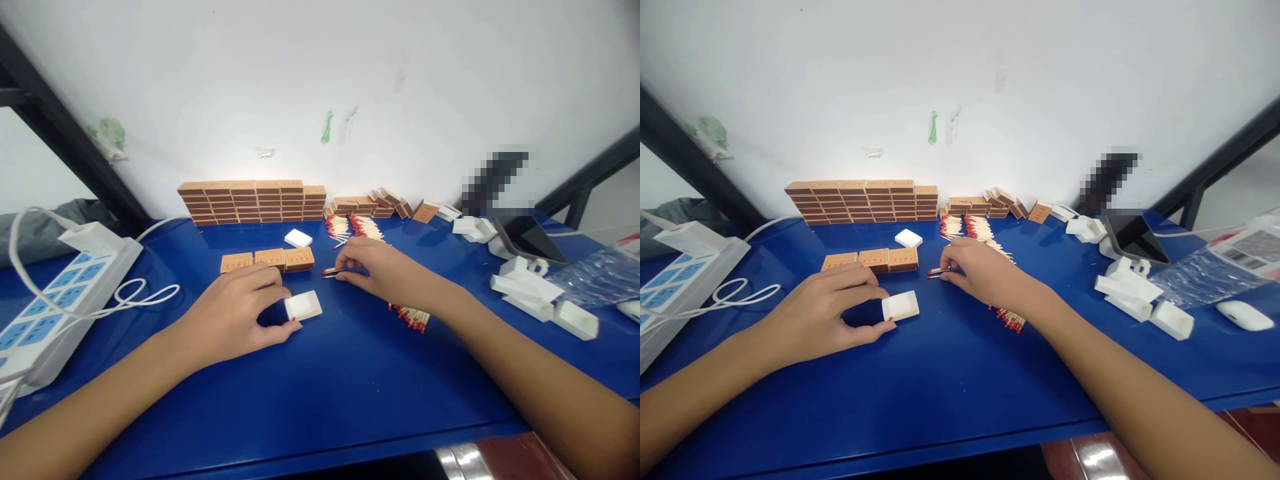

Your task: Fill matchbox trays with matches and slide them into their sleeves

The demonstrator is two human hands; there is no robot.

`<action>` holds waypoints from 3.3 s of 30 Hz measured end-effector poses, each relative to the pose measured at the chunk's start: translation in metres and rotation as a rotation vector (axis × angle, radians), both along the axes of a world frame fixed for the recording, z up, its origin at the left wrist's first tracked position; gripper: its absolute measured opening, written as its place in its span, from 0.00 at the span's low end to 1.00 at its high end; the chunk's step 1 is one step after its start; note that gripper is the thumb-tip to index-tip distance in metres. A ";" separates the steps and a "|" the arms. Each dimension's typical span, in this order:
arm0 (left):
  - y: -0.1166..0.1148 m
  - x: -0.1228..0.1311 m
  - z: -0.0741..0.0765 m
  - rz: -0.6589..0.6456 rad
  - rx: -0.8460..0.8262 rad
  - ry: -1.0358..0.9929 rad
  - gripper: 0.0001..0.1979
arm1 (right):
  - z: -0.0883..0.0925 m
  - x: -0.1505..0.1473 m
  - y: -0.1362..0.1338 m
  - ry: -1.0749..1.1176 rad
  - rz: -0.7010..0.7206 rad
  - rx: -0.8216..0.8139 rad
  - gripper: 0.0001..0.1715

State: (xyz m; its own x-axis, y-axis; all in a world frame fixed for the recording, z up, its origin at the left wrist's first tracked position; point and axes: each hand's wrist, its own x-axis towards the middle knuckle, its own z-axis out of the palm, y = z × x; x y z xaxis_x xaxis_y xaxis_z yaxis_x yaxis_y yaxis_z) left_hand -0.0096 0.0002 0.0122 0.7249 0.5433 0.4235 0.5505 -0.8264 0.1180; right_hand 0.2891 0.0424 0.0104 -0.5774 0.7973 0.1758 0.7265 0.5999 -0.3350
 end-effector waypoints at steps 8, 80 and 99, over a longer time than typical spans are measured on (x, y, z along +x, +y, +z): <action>0.001 -0.001 -0.001 -0.009 0.009 -0.017 0.12 | -0.001 -0.002 0.000 -0.010 0.025 -0.007 0.06; 0.000 0.002 -0.002 0.012 0.014 -0.007 0.12 | -0.018 0.026 0.046 -0.010 -0.074 0.290 0.10; 0.000 0.002 -0.004 0.028 0.005 0.000 0.12 | -0.025 0.011 0.051 -0.032 -0.168 0.180 0.10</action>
